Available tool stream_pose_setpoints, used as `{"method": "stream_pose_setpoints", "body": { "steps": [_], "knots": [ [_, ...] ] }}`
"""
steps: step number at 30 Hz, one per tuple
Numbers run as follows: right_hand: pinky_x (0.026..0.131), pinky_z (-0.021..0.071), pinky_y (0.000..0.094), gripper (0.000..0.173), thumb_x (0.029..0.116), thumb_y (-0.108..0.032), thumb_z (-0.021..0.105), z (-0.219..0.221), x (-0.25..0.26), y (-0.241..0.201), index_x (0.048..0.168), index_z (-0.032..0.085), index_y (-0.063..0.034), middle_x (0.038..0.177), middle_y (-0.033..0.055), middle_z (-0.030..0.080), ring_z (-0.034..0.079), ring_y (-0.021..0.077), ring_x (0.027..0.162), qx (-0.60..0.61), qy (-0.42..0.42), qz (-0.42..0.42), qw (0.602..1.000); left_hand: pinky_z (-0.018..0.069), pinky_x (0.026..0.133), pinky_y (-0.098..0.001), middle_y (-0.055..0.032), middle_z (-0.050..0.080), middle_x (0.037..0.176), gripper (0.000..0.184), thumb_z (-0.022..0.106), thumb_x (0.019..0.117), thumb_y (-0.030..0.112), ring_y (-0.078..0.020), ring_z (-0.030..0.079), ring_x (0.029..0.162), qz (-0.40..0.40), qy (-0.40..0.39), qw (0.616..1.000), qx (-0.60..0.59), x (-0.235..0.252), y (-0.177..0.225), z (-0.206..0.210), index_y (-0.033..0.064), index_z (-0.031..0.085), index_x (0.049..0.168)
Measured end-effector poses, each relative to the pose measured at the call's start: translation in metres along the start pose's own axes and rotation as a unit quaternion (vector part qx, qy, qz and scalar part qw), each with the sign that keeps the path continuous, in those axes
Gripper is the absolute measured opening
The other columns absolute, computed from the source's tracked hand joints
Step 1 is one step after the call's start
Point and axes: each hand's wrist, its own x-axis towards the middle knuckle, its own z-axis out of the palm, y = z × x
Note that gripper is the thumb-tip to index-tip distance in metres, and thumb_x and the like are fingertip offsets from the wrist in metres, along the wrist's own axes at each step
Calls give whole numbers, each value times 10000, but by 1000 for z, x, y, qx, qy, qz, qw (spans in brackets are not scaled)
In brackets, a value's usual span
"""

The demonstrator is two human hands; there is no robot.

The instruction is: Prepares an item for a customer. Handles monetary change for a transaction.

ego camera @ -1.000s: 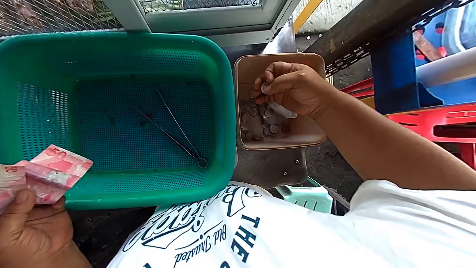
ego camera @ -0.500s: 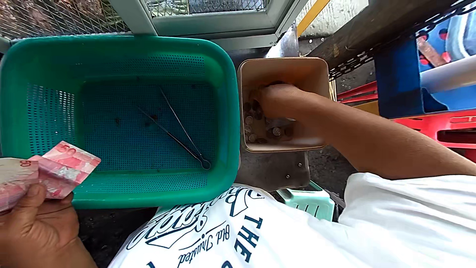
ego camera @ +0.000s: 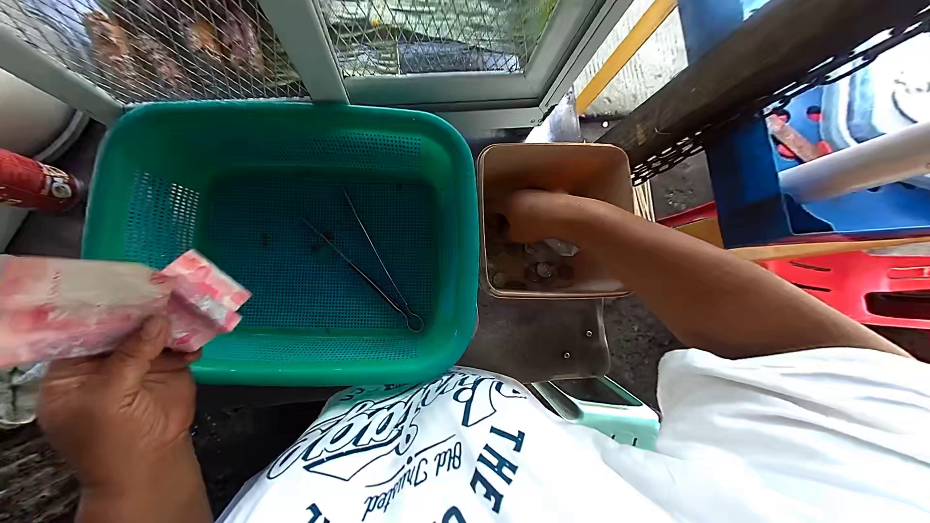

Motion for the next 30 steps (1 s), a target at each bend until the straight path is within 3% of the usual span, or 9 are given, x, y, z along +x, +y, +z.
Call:
{"method": "stream_pose_setpoints", "body": {
  "steps": [4,6,7,10,14,17,23,27,30],
  "knots": [
    [774,554,514,167,934,-106,730,9,-31,6,1030,684,22,910,169,676,657,289,821,241,150,-42,958,624,714,-252,58,749,1020,285,655,923,33,-74,720,834,55,-136,989,10,3,21,48,200,679,1153],
    [637,565,316,97,955,-101,655,10,-61,5,995,576,-60,820,28,630,618,122,675,504,205,-51,837,619,738,-247,78,745,1031,296,668,924,24,-58,712,855,71,-191,979,18,1,29,74,207,685,1156],
    [665,592,310,52,960,-96,600,13,-74,4,977,557,-120,834,-2,666,660,113,710,619,220,-73,750,620,741,-242,86,746,1029,286,677,928,36,-52,712,853,78,-220,972,25,0,32,87,206,687,1158],
    [828,629,399,118,1046,-90,469,26,-108,-11,1003,578,-100,1013,128,739,744,248,914,804,251,-150,517,623,744,-244,71,741,1013,223,676,955,62,-49,709,843,118,-306,942,67,1,35,132,140,672,1165],
    [879,626,399,228,1072,-115,377,51,-128,-32,1039,599,-78,1087,175,747,751,290,1001,855,272,-223,382,567,870,-290,-98,689,1025,211,650,979,140,-121,667,958,260,-362,867,223,0,28,208,-11,705,1116],
    [876,618,365,254,1031,-110,383,69,-134,-40,984,632,-85,1112,157,740,741,258,1023,858,283,-258,342,566,879,-385,-170,695,1006,208,618,993,127,-242,678,951,333,-398,814,260,-2,5,251,-19,723,1099],
    [920,601,408,235,1005,-36,362,96,-144,-38,935,579,-90,1156,170,730,726,283,1084,859,338,-202,326,571,889,-481,-192,697,1042,200,611,980,90,-318,695,987,310,-452,767,333,-15,-25,279,-9,728,1109],
    [962,589,414,368,1061,-112,288,102,-149,-37,1269,584,-47,1207,147,718,715,275,1113,863,320,-195,340,554,913,-454,-194,703,1041,209,614,984,105,-304,689,995,267,-442,791,329,-11,-20,278,-22,723,1109],
    [946,597,420,433,1110,-217,251,99,-148,-40,1277,611,-45,1222,164,717,717,295,1117,880,298,-198,312,538,928,-415,-180,698,1052,210,617,988,118,-261,675,1003,214,-437,813,319,-7,-12,277,-22,716,1109]
  ]
}}
